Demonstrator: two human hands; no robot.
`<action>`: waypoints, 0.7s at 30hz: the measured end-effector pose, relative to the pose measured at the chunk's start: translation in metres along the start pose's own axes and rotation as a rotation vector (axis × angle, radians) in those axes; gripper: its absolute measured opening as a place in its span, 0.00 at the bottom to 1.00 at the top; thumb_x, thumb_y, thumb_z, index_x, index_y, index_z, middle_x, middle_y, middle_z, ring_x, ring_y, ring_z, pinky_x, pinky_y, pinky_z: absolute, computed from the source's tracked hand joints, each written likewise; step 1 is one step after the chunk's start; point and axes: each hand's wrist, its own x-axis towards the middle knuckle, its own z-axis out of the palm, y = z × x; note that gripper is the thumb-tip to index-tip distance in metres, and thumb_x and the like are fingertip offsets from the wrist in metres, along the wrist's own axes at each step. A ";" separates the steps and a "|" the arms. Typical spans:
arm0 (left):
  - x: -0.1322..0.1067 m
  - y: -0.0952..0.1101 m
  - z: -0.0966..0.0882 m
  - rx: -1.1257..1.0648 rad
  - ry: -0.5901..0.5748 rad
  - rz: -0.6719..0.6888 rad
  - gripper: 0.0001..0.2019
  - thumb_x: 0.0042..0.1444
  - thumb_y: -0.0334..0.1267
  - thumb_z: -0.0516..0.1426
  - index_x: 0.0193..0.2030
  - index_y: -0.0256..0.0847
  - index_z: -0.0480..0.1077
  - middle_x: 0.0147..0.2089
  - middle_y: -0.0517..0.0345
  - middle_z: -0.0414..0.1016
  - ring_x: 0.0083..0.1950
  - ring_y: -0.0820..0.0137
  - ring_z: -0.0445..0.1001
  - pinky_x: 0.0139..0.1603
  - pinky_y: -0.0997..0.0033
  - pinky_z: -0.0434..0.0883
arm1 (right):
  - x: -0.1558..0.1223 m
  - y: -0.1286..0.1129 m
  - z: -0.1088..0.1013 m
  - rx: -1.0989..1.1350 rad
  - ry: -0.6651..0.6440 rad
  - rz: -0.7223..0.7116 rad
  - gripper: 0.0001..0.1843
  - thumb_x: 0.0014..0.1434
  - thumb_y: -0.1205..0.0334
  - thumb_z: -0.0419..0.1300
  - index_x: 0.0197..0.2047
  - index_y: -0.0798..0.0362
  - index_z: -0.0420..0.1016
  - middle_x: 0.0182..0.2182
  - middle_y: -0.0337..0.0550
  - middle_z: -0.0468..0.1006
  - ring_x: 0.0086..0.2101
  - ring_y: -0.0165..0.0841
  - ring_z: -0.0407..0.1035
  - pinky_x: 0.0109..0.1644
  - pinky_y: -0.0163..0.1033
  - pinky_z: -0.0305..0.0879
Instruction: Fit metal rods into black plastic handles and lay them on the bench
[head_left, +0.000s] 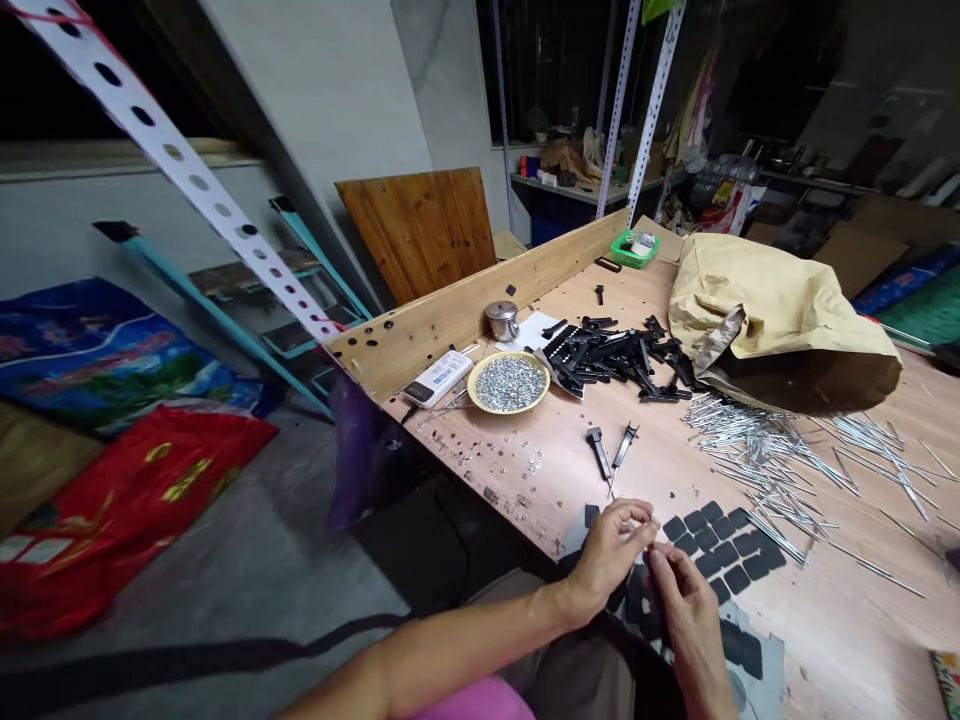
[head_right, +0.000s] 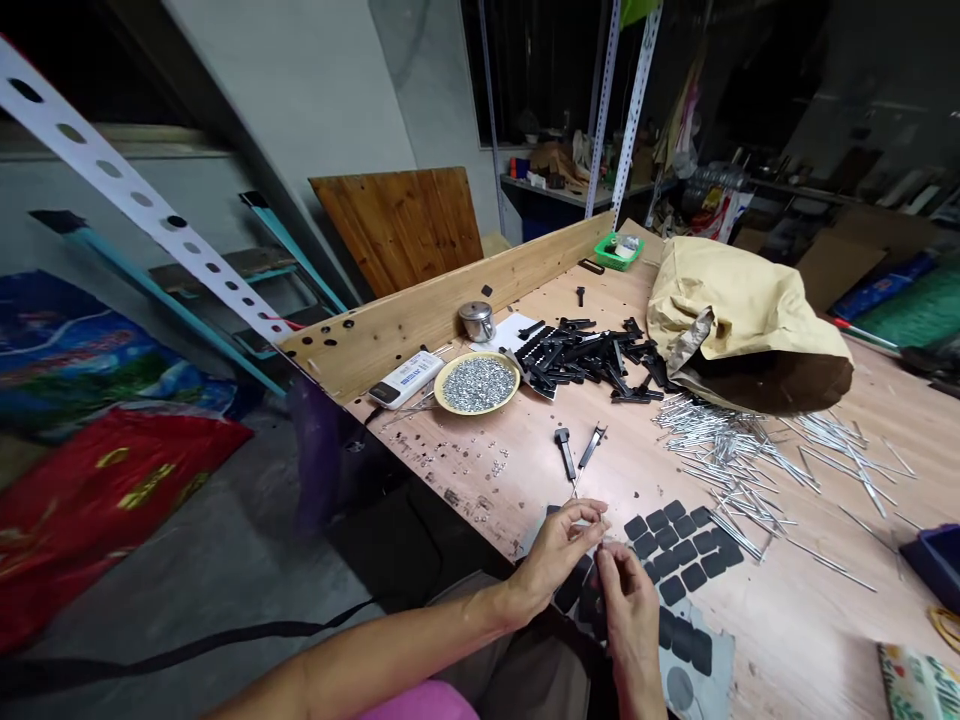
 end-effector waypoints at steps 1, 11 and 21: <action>0.005 -0.001 -0.001 0.129 -0.005 0.055 0.04 0.51 0.35 0.59 0.31 0.37 0.71 0.47 0.52 0.72 0.47 0.68 0.71 0.48 0.69 0.67 | 0.002 0.004 -0.010 -0.113 0.056 -0.090 0.22 0.53 0.40 0.55 0.30 0.52 0.73 0.24 0.42 0.75 0.24 0.33 0.68 0.23 0.35 0.63; 0.096 0.034 -0.006 1.218 0.148 0.021 0.17 0.57 0.42 0.56 0.50 0.35 0.64 0.52 0.46 0.64 0.51 0.59 0.69 0.44 0.65 0.68 | 0.055 0.058 -0.114 -1.074 0.410 -0.527 0.22 0.64 0.53 0.42 0.27 0.48 0.72 0.25 0.45 0.69 0.28 0.36 0.60 0.21 0.35 0.50; 0.101 0.021 -0.007 1.177 0.074 0.091 0.09 0.61 0.36 0.50 0.46 0.38 0.66 0.50 0.49 0.68 0.47 0.63 0.73 0.43 0.69 0.68 | 0.042 0.065 -0.105 -1.076 0.092 -0.711 0.19 0.65 0.61 0.43 0.26 0.50 0.68 0.23 0.41 0.67 0.27 0.32 0.61 0.23 0.33 0.57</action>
